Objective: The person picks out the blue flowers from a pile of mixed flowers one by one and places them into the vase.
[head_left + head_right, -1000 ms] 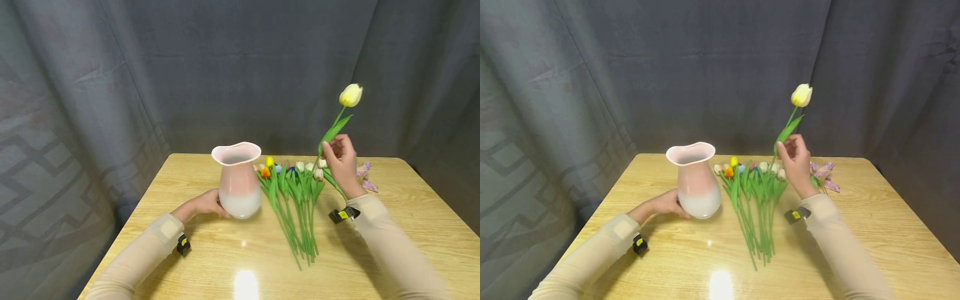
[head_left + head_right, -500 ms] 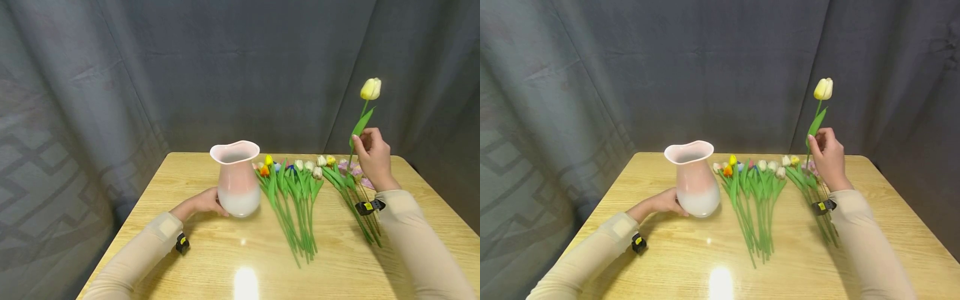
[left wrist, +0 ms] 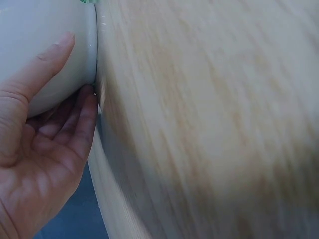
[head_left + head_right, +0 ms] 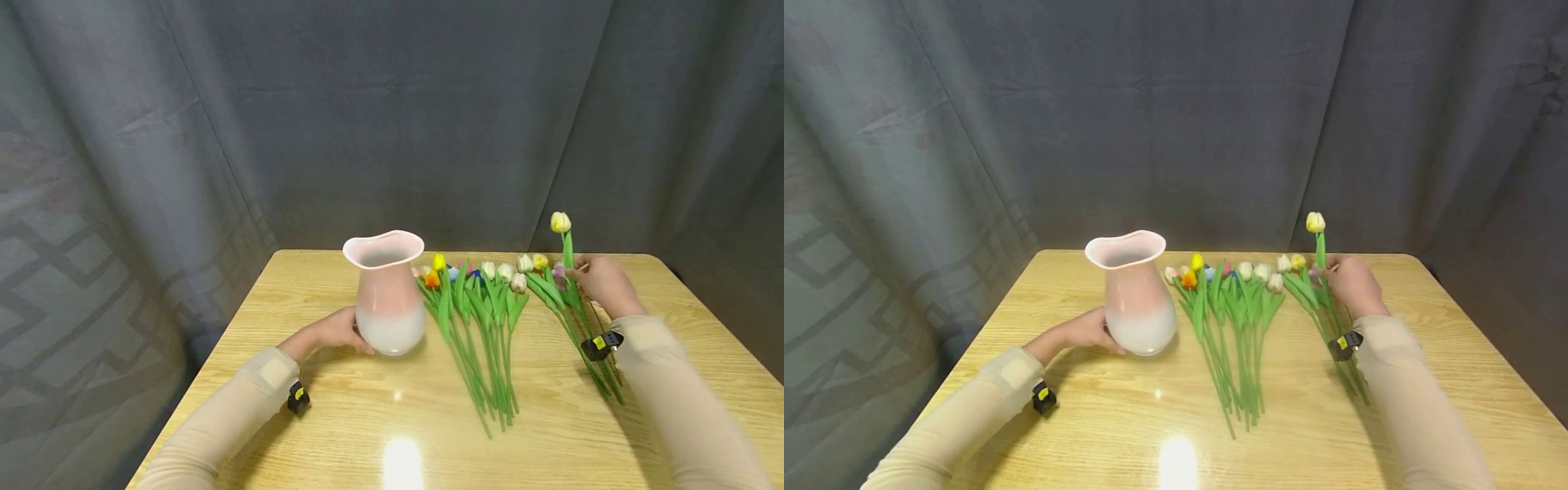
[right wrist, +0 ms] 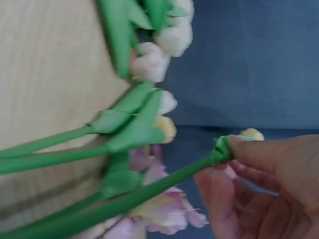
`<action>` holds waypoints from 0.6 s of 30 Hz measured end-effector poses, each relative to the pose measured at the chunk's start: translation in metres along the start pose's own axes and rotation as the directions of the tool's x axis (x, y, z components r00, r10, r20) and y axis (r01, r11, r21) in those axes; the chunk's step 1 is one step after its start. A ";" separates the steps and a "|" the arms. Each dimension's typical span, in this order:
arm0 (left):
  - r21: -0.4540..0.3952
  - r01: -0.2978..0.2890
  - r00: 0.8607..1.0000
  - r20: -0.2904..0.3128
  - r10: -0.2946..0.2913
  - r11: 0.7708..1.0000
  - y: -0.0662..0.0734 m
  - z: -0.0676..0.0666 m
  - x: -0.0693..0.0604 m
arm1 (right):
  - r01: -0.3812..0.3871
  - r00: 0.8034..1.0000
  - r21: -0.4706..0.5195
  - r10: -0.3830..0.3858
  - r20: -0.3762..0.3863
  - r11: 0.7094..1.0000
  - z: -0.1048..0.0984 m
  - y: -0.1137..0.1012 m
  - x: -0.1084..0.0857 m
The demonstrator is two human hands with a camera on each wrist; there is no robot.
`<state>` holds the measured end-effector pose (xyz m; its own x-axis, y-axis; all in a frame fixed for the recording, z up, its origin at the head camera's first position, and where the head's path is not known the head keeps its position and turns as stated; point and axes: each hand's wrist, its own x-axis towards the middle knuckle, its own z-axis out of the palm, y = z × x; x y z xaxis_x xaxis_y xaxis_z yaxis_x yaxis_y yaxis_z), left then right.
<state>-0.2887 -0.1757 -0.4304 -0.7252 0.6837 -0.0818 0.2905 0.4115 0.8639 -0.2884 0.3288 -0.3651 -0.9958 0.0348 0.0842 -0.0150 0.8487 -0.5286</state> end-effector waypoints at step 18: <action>0.012 0.038 0.999 -0.019 -0.038 0.999 0.002 0.002 0.000 | -0.184 0.925 -0.132 0.217 0.312 0.974 0.023 0.033 0.005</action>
<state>-0.2870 -0.1734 -0.4304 -0.7475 0.6560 -0.1048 0.2703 0.4445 0.8540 -0.2958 0.3452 -0.4018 -0.9524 0.0524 -0.3002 0.1809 0.8900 -0.4185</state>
